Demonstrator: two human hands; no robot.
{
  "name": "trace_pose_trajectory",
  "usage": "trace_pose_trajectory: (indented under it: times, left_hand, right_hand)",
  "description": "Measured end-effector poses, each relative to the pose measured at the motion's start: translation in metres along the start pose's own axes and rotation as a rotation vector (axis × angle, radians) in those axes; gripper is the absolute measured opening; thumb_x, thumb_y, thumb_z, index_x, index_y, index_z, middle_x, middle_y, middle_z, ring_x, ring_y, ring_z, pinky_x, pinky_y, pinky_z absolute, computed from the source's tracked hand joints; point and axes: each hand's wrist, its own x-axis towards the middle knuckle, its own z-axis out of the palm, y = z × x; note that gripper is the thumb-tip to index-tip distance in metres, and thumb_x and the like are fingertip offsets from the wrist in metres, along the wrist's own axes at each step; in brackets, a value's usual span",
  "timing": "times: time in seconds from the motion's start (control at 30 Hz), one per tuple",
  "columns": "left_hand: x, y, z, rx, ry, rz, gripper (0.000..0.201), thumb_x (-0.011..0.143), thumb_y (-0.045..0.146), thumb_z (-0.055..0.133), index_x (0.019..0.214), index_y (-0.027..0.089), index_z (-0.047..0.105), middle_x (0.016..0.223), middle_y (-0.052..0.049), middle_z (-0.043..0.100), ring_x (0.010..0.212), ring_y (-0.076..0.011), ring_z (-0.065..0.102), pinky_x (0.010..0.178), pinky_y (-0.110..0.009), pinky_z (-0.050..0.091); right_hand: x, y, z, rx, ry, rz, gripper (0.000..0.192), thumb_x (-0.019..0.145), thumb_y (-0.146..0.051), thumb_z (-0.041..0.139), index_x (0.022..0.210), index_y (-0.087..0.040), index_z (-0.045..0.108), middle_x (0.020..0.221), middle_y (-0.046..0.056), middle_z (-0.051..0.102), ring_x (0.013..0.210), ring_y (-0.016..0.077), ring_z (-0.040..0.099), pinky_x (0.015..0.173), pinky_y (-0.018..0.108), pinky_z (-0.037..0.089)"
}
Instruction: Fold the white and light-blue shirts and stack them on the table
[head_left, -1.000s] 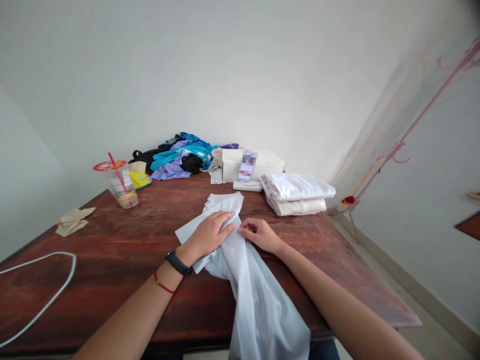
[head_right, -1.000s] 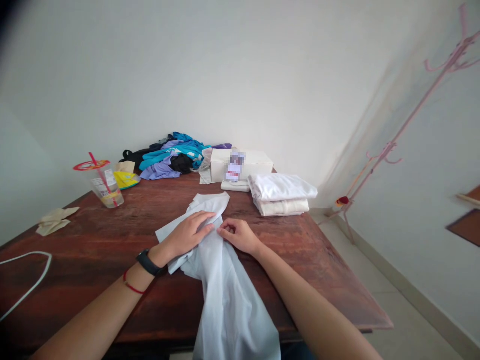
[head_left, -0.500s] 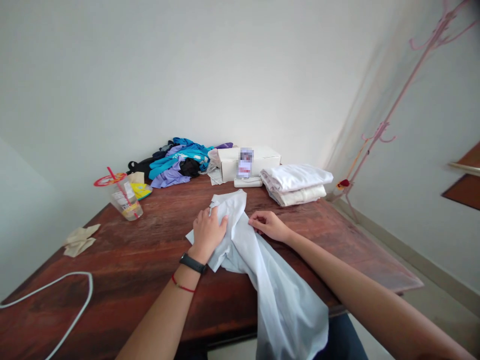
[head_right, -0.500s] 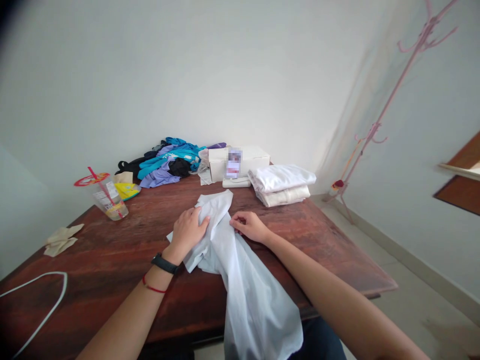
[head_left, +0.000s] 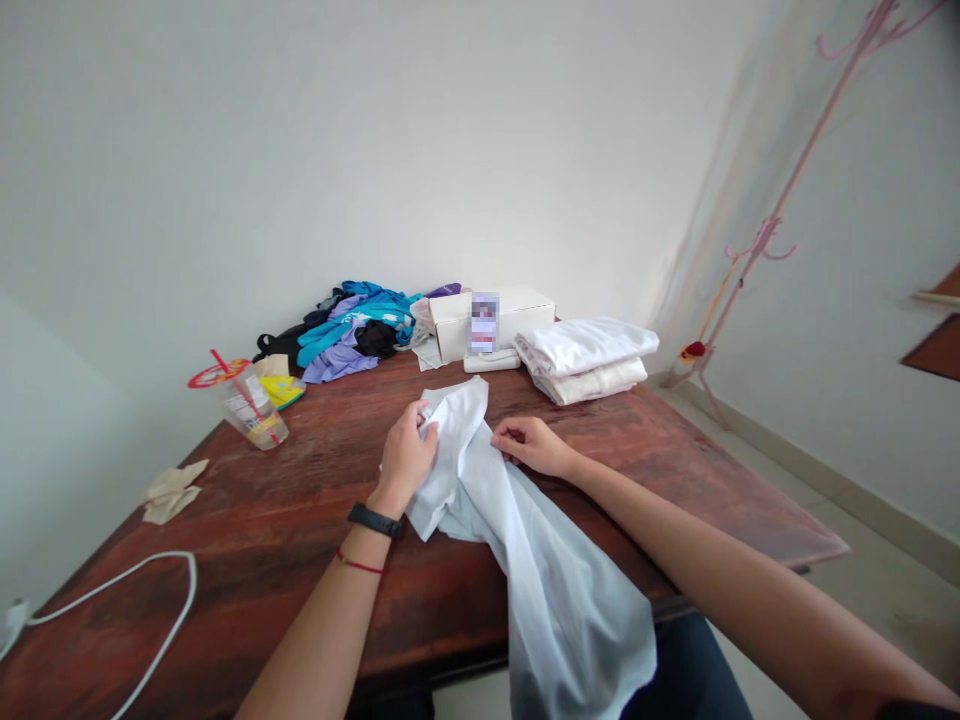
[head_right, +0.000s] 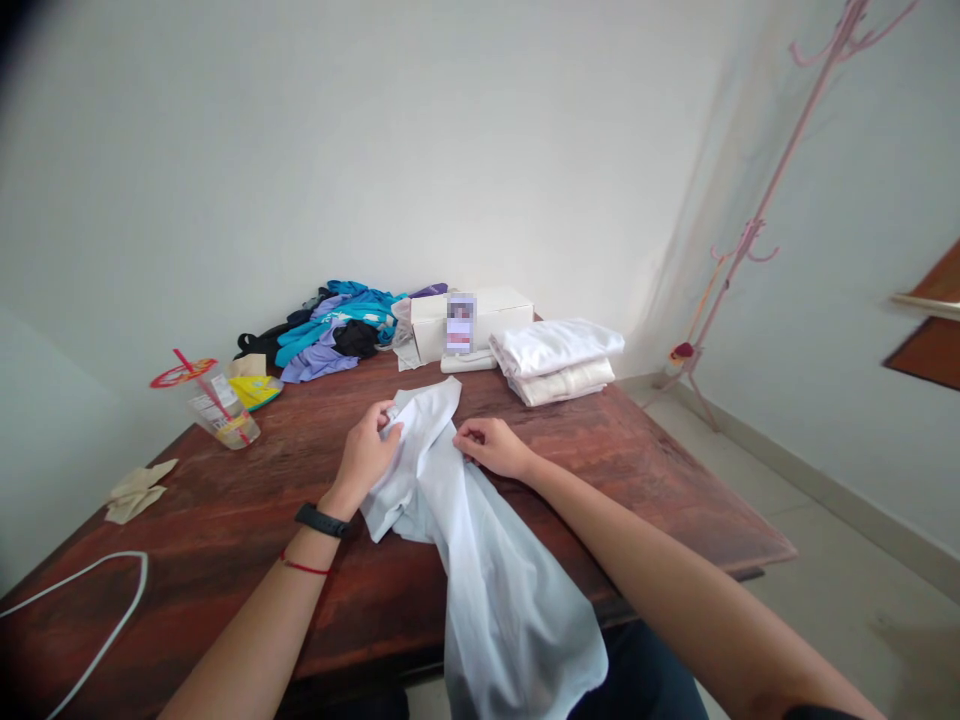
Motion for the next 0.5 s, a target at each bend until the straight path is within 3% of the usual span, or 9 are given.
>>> trace_pose_trajectory:
  times: [0.1, 0.2, 0.33, 0.5]
  left_hand:
    - [0.005, 0.001, -0.005, -0.286, 0.031, -0.004, 0.028, 0.087, 0.033, 0.065, 0.111, 0.018, 0.069, 0.093, -0.006, 0.071, 0.093, -0.0241, 0.068, 0.088, -0.036, 0.05]
    - [0.009, 0.005, -0.009, -0.716, -0.004, -0.119, 0.034, 0.08, 0.039, 0.075, 0.105, 0.017, 0.07, 0.094, -0.006, 0.072, 0.09, -0.0204, 0.067, 0.083, -0.032, 0.052]
    - [0.007, 0.015, -0.013, -1.13, -0.157, -0.331, 0.052, 0.073, 0.037, 0.083, 0.117, 0.019, 0.063, 0.097, -0.004, 0.071, 0.081, -0.0165, 0.067, 0.074, -0.028, 0.053]
    - [-0.003, 0.034, -0.016, -1.336, -0.392, -0.324, 0.065, 0.076, 0.025, 0.083, 0.134, 0.024, 0.054, 0.124, -0.007, 0.07, 0.101, -0.0213, 0.07, 0.087, -0.031, 0.055]
  right_hand:
    - [0.0, 0.001, 0.0, 0.005, 0.002, 0.004, 0.03, 0.089, -0.047, 0.064, 0.08, -0.019, 0.069, 0.064, 0.0, 0.064, 0.054, 0.0146, 0.057, 0.051, 0.024, 0.044]
    - [-0.001, 0.0, 0.0, 0.033, 0.004, 0.015, 0.033, 0.088, -0.051, 0.065, 0.08, -0.019, 0.069, 0.065, -0.001, 0.063, 0.055, 0.0146, 0.057, 0.051, 0.025, 0.044]
    - [-0.001, -0.004, -0.001, 0.148, -0.083, 0.03, 0.042, 0.087, -0.059, 0.065, 0.085, -0.018, 0.07, 0.065, -0.001, 0.062, 0.055, 0.0136, 0.055, 0.052, 0.025, 0.044]
    - [0.002, -0.001, -0.001, 0.348, -0.101, 0.082, 0.058, 0.09, -0.072, 0.053, 0.073, -0.017, 0.062, 0.057, -0.001, 0.057, 0.051, 0.0124, 0.053, 0.052, 0.025, 0.042]
